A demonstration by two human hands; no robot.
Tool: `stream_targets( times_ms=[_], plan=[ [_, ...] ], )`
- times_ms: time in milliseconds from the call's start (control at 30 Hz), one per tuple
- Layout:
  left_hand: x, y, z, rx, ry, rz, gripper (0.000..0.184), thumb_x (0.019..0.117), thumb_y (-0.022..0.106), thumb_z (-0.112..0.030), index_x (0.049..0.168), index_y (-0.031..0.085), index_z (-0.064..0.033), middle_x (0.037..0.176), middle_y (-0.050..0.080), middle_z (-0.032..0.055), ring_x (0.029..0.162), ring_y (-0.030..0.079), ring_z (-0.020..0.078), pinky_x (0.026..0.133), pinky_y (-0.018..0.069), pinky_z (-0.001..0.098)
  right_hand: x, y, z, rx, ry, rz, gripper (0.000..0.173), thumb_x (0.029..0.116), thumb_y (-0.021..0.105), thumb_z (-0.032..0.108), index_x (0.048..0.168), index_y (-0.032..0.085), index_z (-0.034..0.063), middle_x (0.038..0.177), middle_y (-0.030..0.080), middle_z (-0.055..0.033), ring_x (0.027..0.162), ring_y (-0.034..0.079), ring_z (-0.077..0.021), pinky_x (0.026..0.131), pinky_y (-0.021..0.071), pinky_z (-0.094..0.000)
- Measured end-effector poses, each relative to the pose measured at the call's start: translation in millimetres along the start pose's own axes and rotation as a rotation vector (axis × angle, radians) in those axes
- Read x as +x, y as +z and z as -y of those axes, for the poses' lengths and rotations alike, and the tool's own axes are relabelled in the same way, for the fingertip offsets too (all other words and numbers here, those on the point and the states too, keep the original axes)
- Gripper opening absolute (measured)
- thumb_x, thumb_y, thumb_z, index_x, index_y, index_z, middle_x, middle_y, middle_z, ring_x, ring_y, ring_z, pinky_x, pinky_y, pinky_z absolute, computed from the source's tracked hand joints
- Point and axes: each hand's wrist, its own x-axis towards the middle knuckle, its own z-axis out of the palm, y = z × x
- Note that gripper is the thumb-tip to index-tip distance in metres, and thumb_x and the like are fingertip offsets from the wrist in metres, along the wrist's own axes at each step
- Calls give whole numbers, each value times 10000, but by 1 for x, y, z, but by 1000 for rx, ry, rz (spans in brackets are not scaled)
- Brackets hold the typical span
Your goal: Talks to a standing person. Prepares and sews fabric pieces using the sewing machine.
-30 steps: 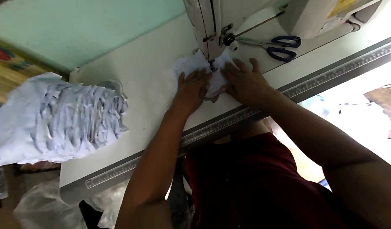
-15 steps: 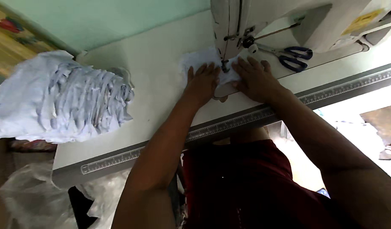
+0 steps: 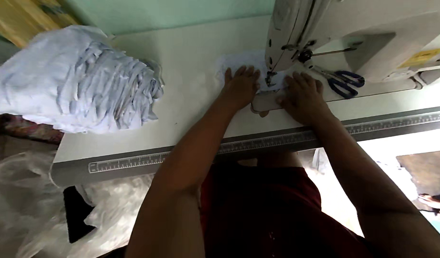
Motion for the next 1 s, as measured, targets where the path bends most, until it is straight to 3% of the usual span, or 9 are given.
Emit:
stream_targets(
  times_ms=[267,333,400,533,600,667,733,900,1000],
  plan=[
    [12,-10,7,-27,-19,37,503,1103,418,-353,1566,445,-156,1630,398,107,1542,280,353,1202,111,708,-1,-1,1,11,0,-32,733,1010,498,546,1510,463,12,1564,432,-255,1483,332,-481,1167,206,-707],
    [18,-22,11,-97,-40,50,472,1072,506,-349,1503,536,-158,1547,509,104,1476,403,332,1188,205,680,0,-1,2,27,7,-47,729,999,527,537,1504,474,15,1550,450,-252,1464,357,-488,1164,223,-698],
    [27,-37,17,-193,-90,-23,376,1044,575,-309,1359,658,-123,1363,652,138,1323,565,348,1110,373,633,0,0,1,39,6,-68,713,1005,529,523,1503,476,16,1535,463,-257,1447,376,-493,1161,236,-696],
    [55,-51,26,-207,-226,-137,356,1044,561,-274,1320,652,-66,1360,605,216,1343,503,420,1076,373,651,1,1,1,37,1,-122,544,1065,436,362,1487,501,24,1508,492,-254,1415,406,-503,1102,304,-706],
    [69,-42,25,-214,-285,-114,510,1027,595,-360,1430,556,-49,1422,564,238,1382,460,449,1097,334,684,0,0,2,35,9,-128,524,1077,405,335,1486,498,20,1499,496,-253,1398,425,-494,1090,321,-703],
    [81,-32,23,-151,-329,-54,824,960,645,-533,1564,377,-41,1508,486,259,1428,404,477,1131,258,730,1,0,3,21,31,-107,540,1078,379,354,1498,479,29,1511,483,-235,1399,427,-472,1105,320,-689],
    [87,-29,20,-102,-355,-22,1007,876,714,-611,1585,315,-16,1522,459,271,1426,399,486,1137,221,748,3,1,1,8,33,-114,543,1067,393,353,1486,490,20,1497,499,-235,1385,444,-472,1095,332,-690],
    [88,-32,35,-165,-211,-110,627,913,729,-486,1378,616,-80,1368,605,227,1334,501,440,1059,305,712,3,0,2,18,40,-87,566,1062,405,371,1490,485,9,1501,499,-231,1386,446,-471,1097,332,-689],
    [85,-38,40,-244,-97,-228,494,939,721,-405,1301,667,-74,1283,645,197,1265,554,400,1058,305,689,3,-1,3,36,33,-90,560,1055,426,384,1475,505,22,1487,508,-227,1356,464,-468,1078,345,-684]
  ],
)
